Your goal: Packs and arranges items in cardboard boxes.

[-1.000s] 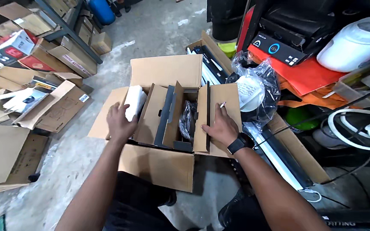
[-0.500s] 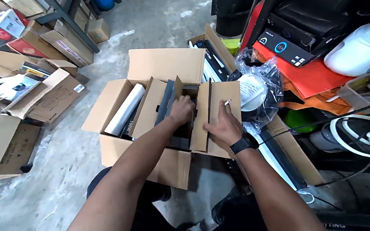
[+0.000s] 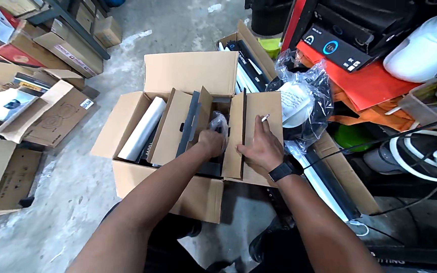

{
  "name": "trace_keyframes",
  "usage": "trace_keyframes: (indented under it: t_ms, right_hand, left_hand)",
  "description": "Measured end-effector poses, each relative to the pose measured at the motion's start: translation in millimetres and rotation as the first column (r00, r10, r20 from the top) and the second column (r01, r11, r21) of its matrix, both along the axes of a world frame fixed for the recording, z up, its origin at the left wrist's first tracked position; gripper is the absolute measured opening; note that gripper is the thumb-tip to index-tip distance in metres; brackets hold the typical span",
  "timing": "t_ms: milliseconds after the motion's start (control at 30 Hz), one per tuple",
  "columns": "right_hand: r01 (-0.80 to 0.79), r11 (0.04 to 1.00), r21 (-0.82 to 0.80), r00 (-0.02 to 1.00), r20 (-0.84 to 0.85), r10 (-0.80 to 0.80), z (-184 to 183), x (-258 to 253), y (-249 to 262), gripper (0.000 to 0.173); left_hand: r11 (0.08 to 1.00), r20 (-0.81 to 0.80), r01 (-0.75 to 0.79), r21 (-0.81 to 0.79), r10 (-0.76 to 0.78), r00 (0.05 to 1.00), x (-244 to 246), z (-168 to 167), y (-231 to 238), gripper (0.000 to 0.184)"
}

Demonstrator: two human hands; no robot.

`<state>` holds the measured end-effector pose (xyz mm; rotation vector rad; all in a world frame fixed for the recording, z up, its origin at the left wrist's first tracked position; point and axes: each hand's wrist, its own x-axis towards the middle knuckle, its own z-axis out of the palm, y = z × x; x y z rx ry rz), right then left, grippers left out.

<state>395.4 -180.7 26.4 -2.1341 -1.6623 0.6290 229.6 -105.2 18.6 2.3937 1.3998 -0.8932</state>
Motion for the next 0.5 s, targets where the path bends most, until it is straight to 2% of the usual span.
trace_keyframes:
  t_ms: [67, 133, 200, 300, 367, 500]
  right_hand:
    - [-0.003, 1.0, -0.014, 1.0, 0.008, 0.003, -1, 2, -1, 0.127]
    - [-0.015, 1.0, -0.02, 1.0, 0.012, 0.016, -3, 3, -1, 0.125]
    - [-0.033, 0.998, -0.044, 0.999, 0.017, 0.033, -2, 2, 1, 0.123]
    - [-0.039, 0.997, -0.069, 0.999, 0.034, 0.041, -2, 0, 1, 0.122]
    - [-0.032, 0.997, -0.076, 0.999, 0.03, 0.034, 0, -1, 2, 0.122]
    - [-0.038, 0.995, -0.088, 0.999, 0.015, 0.039, 3, 2, -1, 0.119]
  left_hand:
    - [0.978, -0.154, 0.198, -0.061, -0.206, 0.966, -5, -14, -8, 0.033]
    - [0.934, -0.176, 0.331, -0.136, -0.352, 0.919, -23, -32, -2, 0.032]
    - [0.904, -0.21, 0.397, -0.16, -0.424, 0.881, -38, -47, 6, 0.031]
    - [0.895, -0.336, 0.396, -0.206, -0.445, 0.83, -31, -55, 4, 0.042]
    - [0.879, -0.274, 0.43, -0.207, -0.474, 0.837, -27, -51, 11, 0.046]
    - [0.806, -0.119, 0.566, -0.173, -0.587, 0.8, -29, -18, 23, 0.058]
